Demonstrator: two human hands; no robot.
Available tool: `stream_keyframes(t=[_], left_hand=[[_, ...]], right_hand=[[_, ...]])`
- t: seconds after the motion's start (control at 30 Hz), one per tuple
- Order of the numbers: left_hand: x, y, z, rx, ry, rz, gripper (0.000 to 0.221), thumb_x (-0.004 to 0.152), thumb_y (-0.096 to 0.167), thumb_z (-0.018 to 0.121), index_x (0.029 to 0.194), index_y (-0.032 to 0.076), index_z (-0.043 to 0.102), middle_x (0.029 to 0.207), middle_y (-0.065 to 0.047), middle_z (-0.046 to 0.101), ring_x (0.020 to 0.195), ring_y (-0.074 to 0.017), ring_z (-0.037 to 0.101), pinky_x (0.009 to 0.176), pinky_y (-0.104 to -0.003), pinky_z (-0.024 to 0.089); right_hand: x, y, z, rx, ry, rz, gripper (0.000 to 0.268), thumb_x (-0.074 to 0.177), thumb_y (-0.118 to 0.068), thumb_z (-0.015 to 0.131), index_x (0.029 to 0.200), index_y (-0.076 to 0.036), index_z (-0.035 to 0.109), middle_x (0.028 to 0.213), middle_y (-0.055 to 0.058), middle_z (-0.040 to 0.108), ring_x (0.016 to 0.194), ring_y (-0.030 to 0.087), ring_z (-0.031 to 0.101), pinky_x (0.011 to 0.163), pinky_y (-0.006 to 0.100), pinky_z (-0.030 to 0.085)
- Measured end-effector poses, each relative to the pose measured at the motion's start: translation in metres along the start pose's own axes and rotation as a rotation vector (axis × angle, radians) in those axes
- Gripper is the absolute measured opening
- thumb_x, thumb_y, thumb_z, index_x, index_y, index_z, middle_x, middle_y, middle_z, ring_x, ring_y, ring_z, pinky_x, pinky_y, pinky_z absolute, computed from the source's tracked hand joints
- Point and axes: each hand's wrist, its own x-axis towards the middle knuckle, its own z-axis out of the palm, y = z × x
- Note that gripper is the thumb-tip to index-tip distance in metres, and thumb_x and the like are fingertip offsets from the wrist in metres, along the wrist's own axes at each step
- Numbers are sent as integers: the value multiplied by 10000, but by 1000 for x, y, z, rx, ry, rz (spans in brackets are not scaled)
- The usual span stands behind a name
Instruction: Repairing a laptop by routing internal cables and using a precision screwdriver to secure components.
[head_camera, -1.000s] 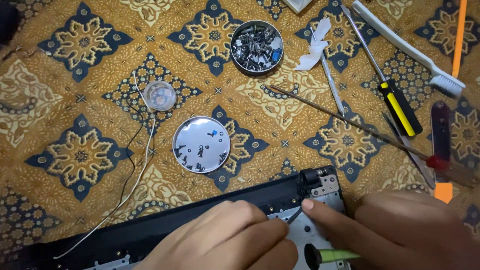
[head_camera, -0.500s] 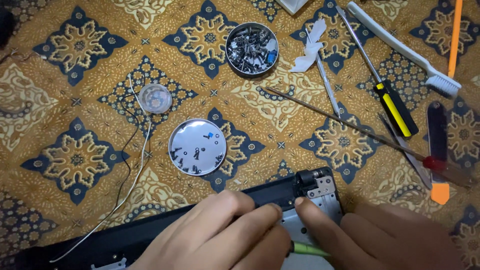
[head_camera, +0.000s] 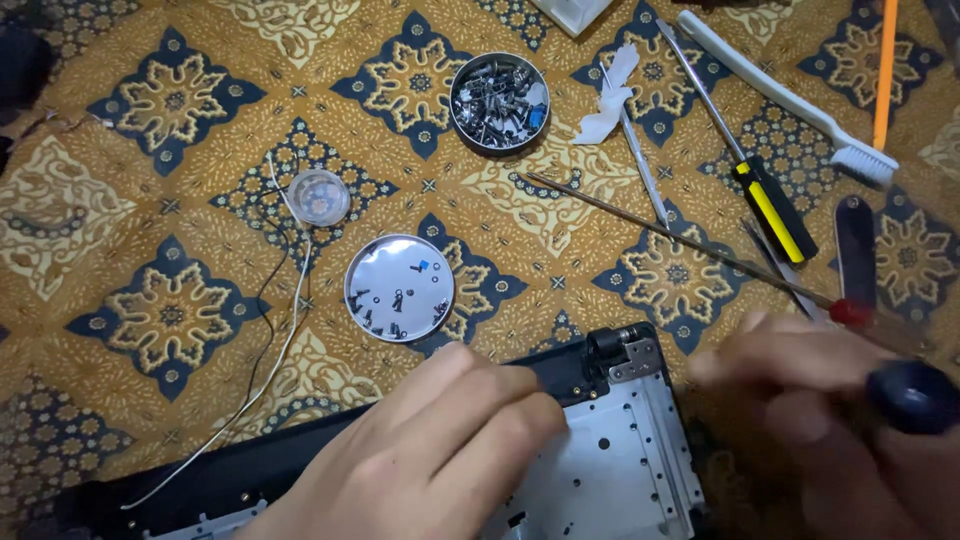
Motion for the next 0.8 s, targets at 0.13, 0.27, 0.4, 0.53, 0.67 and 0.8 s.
stream_keyframes(t=[0.13, 0.27, 0.4, 0.53, 0.67, 0.8], left_hand=[[1, -2, 1, -49, 23, 2, 313, 1100, 122, 315, 1152, -52, 569, 1082, -205, 573, 894, -318, 533, 870, -402, 454], [4, -3, 7, 48, 174, 68, 98, 1015, -60, 465, 1009, -51, 562, 927, -157, 572, 719, -288, 421, 693, -361, 409], [1, -3, 6, -5, 179, 67, 113, 1024, -39, 443, 1003, -48, 554, 977, -143, 638, 745, -299, 444, 743, -385, 436], [-3, -2, 3, -9, 172, 80, 148, 997, -65, 427, 1055, -74, 563, 925, -182, 595, 741, -308, 444, 716, -396, 435], [-7, -2, -1, -24, 102, -130, 154, 974, 24, 524, 1126, 33, 549, 886, -122, 583, 783, -292, 573, 729, -365, 480], [-7, -3, 5, 120, 155, -22, 164, 924, -75, 538, 1052, 22, 569, 828, -114, 585, 739, -306, 512, 694, -419, 464]], right_hand=[[9, 25, 7, 190, 16, -147, 471, 1050, -361, 334, 914, 5, 597, 743, 96, 552, 717, 179, 570, 735, 294, 466], [6, 25, 8, 456, 13, 42, 486, 1065, -429, 423, 927, -1, 605, 744, 96, 521, 639, 151, 463, 556, 273, 361], [2, 24, 13, 496, 108, 31, 571, 1101, -549, 377, 907, -49, 571, 777, 95, 495, 626, 152, 478, 528, 268, 406], [6, 23, 19, 957, 84, -24, 523, 1088, -491, 608, 942, 8, 552, 653, 6, 387, 463, 37, 293, 392, 190, 190], [-3, 19, 19, 777, 92, 97, 388, 1022, -392, 632, 911, -21, 612, 853, 165, 624, 635, 254, 676, 558, 320, 604], [-10, 18, 20, 693, 46, 167, 193, 1002, -74, 505, 944, 79, 608, 993, 290, 689, 1010, 372, 771, 825, 419, 745]])
